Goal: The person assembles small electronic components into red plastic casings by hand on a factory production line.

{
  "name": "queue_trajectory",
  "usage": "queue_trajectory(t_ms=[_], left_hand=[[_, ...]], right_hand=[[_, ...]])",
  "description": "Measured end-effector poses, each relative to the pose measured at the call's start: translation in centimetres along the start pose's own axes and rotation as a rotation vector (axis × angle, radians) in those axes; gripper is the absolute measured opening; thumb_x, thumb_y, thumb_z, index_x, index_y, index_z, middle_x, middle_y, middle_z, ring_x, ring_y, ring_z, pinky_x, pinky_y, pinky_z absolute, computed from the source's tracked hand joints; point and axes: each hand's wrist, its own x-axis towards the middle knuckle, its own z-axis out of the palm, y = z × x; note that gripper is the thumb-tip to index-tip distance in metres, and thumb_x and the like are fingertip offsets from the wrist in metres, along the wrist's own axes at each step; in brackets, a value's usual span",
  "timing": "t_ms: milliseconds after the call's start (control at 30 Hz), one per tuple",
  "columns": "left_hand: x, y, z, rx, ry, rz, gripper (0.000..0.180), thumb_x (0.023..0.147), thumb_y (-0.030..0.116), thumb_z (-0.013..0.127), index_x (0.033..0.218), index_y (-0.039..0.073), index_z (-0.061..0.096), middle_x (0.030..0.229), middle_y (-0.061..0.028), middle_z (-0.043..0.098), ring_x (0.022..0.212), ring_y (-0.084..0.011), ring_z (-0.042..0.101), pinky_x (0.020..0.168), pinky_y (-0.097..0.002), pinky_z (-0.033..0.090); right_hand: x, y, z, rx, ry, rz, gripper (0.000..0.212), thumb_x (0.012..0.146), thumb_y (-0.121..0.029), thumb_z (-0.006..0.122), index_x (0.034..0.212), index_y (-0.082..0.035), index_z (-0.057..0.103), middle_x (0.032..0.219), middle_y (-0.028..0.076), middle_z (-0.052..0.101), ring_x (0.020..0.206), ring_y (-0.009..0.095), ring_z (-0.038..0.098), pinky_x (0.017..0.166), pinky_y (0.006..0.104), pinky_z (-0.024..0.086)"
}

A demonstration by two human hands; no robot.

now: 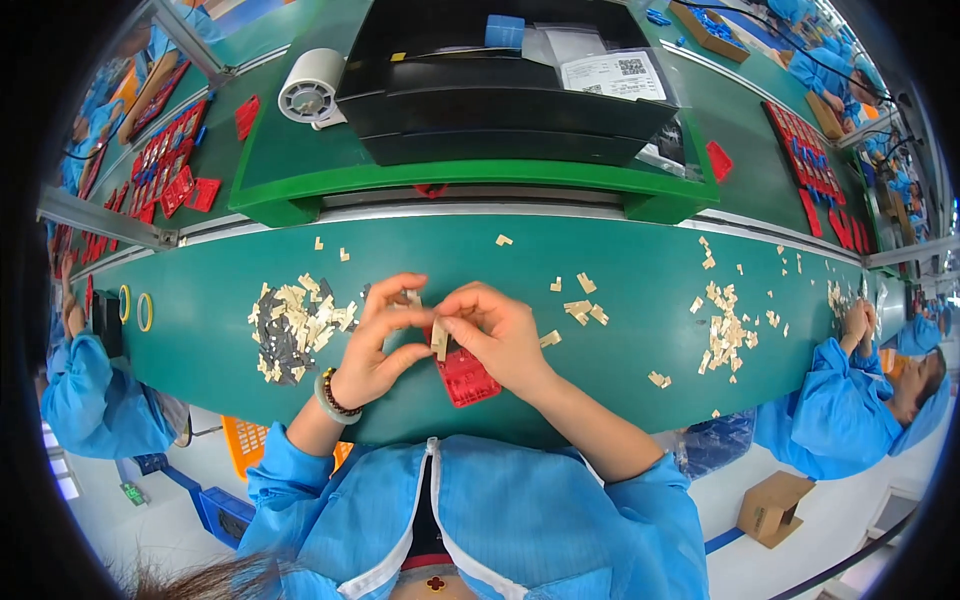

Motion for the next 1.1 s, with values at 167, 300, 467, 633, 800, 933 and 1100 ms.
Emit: queue_trajectory(t_ms=[167,300,467,633,800,933,1100], left_hand=[[-1.6,-1.7,1.8,-0.629,-0.062,-0.515,0.015,0.090,0.005,0.065,0.104,-0.001,0.062,0.095,-0.0062,0.067,0.082,-0.0090,0.063,0.071,-0.0224,0.050],[-1.5,-1.9,2.1,-0.678,0.008,-0.525,0.012,0.090,0.004,0.064,0.101,-0.001,0.063,0.095,-0.0059,0.066,0.082,-0.0093,0.061,0.070,-0.0230,0.049],[-0.6,-1.0,1.3,-0.193,-0.031,-0.176,0.008,0.086,0.004,0.067,0.093,0.002,0.066,0.094,-0.0064,0.061,0.080,-0.0156,0.057,0.073,-0.0271,0.047],[0.6,-0.2,1.5,0.184,0.038,0.143,0.011,0.078,0.005,0.073,0.087,0.005,0.067,0.100,-0.0069,0.064,0.084,-0.0248,0.060,0.083,-0.0360,0.046],[-0.6,0.8,1.6,0.126,-0.154,0.433,0.012,0.077,0.004,0.072,0.086,0.006,0.065,0.103,-0.0088,0.065,0.091,-0.0271,0.062,0.086,-0.0389,0.047],[-0.8,-0.2,1.8,0.214,-0.187,0.365,0.015,0.075,0.004,0.072,0.088,0.006,0.066,0.095,-0.0074,0.067,0.089,-0.0251,0.062,0.077,-0.0386,0.049],[-0.3,-0.4,2.4,0.599,-0.073,0.634,0.023,0.067,0.010,0.066,0.089,0.003,0.065,0.094,-0.0095,0.065,0.083,-0.0234,0.061,0.074,-0.0367,0.050]], right_hand=[[-0.4,0.2,-0.4,-0.541,0.201,-0.377,0.016,0.084,0.007,0.063,0.100,0.003,0.062,0.099,0.008,0.061,0.088,0.013,0.062,0.080,0.0271,0.052],[-0.5,-1.6,0.5,-0.774,0.133,-0.428,0.025,0.078,0.004,0.069,0.103,0.000,0.067,0.096,0.010,0.064,0.078,0.016,0.065,0.067,0.0271,0.053],[-1.0,-1.1,0.4,-0.808,0.090,-0.420,0.015,0.080,0.002,0.066,0.094,0.001,0.070,0.090,0.011,0.069,0.074,0.018,0.066,0.065,0.0267,0.053],[-1.7,-0.7,0.0,-0.719,0.086,-0.348,0.011,0.083,-0.001,0.065,0.094,0.000,0.068,0.086,0.010,0.068,0.070,0.015,0.066,0.061,0.0253,0.051],[-3.0,-1.0,-3.4,-0.780,0.245,-0.047,0.006,0.082,0.000,0.066,0.087,-0.002,0.069,0.079,0.008,0.068,0.070,0.012,0.066,0.062,0.0253,0.052],[-3.8,-2.3,-7.2,-1.185,0.387,-0.231,0.020,0.074,0.001,0.072,0.089,-0.005,0.060,0.094,0.006,0.059,0.076,0.015,0.058,0.061,0.0271,0.047],[-2.9,-3.3,-2.1,-0.846,-0.078,-0.149,0.020,0.074,-0.003,0.076,0.082,-0.005,0.057,0.094,0.006,0.058,0.080,0.017,0.059,0.065,0.0293,0.048]])
